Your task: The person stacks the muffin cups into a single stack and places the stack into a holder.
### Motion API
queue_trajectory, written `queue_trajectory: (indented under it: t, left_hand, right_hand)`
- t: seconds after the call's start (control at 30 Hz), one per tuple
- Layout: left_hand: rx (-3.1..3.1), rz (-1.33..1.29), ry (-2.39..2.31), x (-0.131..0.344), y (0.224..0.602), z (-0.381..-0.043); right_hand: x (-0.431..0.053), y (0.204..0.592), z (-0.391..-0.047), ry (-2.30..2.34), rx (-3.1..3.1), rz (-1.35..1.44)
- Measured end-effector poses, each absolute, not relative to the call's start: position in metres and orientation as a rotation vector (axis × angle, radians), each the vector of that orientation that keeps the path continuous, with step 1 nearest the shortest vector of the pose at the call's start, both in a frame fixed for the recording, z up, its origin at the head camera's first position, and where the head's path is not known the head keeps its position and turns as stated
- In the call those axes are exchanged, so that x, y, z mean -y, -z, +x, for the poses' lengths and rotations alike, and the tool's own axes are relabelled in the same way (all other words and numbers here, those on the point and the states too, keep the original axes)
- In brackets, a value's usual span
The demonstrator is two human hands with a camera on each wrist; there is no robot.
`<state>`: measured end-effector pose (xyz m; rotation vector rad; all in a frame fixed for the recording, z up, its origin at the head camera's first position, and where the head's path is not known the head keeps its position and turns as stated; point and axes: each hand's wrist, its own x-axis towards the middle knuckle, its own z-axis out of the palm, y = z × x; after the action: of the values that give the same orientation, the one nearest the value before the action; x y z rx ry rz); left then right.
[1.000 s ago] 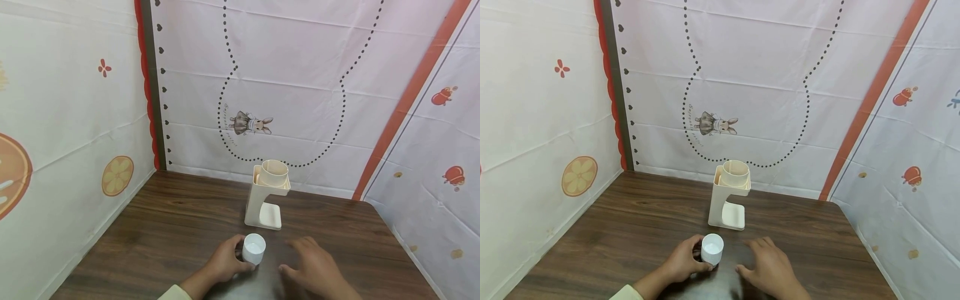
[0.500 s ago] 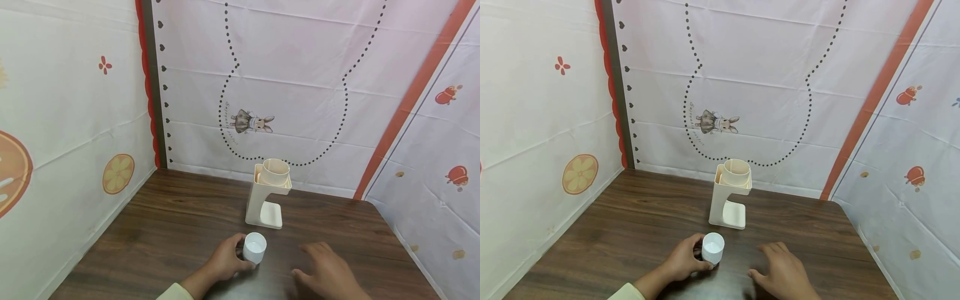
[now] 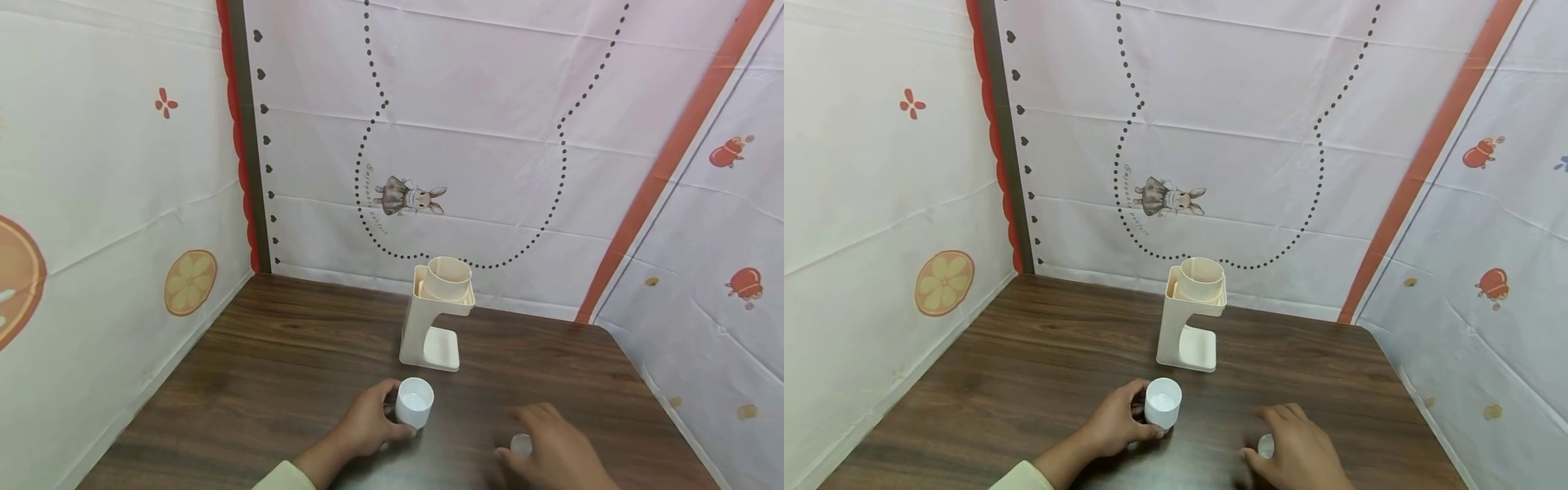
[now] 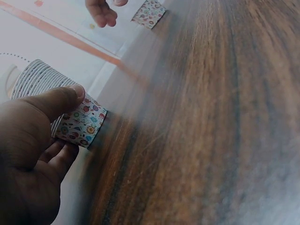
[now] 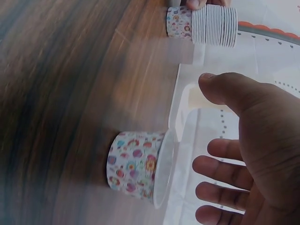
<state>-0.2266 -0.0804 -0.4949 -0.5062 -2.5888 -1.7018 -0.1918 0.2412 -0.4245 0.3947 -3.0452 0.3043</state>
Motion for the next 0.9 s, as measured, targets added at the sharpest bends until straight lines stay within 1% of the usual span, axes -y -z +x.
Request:
queue_trajectory:
  t: [0.33,0.57,0.9]
  left_hand:
    - [2.619,-0.479,1.669,0.082,0.495,-0.228]
    - [2.585,-0.502,1.703,0.081,0.496,-0.227]
    - [2.577,-0.512,1.699,0.080,0.496,-0.227]
  right_hand:
    - [-0.254,0.430,-0.188,-0.266,3.038,0.419]
    - [-0.258,0.432,-0.186,-0.268,3.098,0.324]
    - [-0.261,0.432,-0.186,-0.277,3.131,0.279]
